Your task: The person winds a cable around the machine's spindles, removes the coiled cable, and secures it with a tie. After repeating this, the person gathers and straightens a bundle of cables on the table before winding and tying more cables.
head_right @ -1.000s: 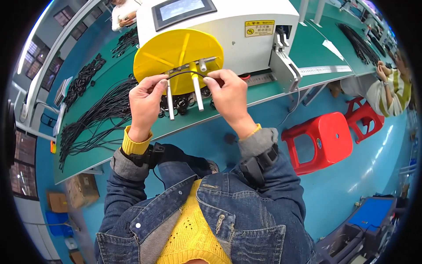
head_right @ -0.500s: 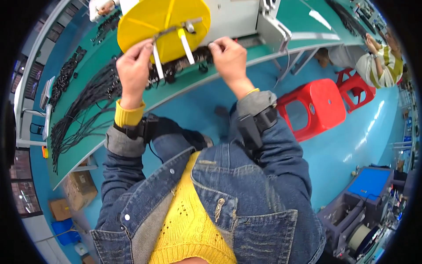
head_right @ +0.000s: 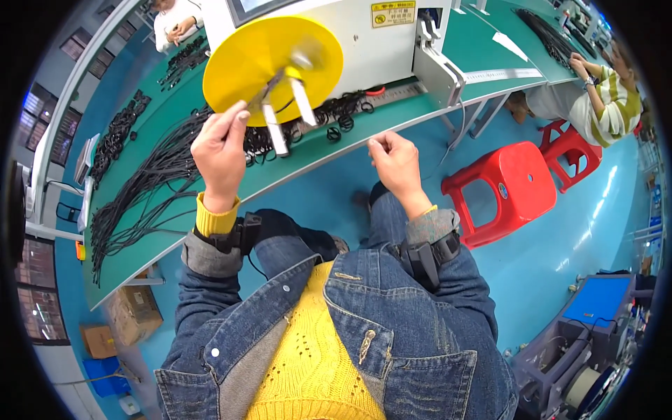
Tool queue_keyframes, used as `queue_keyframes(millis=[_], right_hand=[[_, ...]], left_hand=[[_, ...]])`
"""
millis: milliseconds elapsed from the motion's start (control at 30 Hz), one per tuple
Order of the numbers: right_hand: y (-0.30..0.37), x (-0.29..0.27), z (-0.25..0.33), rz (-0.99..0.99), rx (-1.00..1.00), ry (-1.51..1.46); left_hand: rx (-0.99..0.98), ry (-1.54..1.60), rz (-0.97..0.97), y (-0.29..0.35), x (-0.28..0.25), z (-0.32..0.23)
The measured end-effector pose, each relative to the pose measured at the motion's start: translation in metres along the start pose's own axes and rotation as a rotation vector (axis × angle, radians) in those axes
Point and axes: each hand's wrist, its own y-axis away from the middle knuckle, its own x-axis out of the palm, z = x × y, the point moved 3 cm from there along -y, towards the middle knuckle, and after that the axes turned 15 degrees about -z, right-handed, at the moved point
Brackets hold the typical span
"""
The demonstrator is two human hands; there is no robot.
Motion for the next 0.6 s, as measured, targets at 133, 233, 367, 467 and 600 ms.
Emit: queue_keyframes(millis=[133, 233, 367, 467, 600], right_hand=[[0.003, 0.003, 0.001, 0.039, 0.02, -0.024], [0.004, 0.005, -0.001, 0.062, 0.045, -0.024], [0.002, 0.006, -0.008, 0.084, 0.094, -0.016], [0.001, 0.007, -0.011, 0.094, 0.12, -0.017], [0.001, 0.009, -0.013, 0.1, 0.152, -0.022]], left_hand=[[0.157, -0.069, 0.015, 0.001, -0.003, -0.017], [0.212, -0.092, 0.03, 0.005, -0.005, -0.019], [0.156, -0.122, 0.08, 0.014, -0.008, -0.02], [0.116, -0.108, 0.067, 0.019, -0.006, -0.023], [0.106, -0.095, 0.049, 0.026, -0.006, -0.017]])
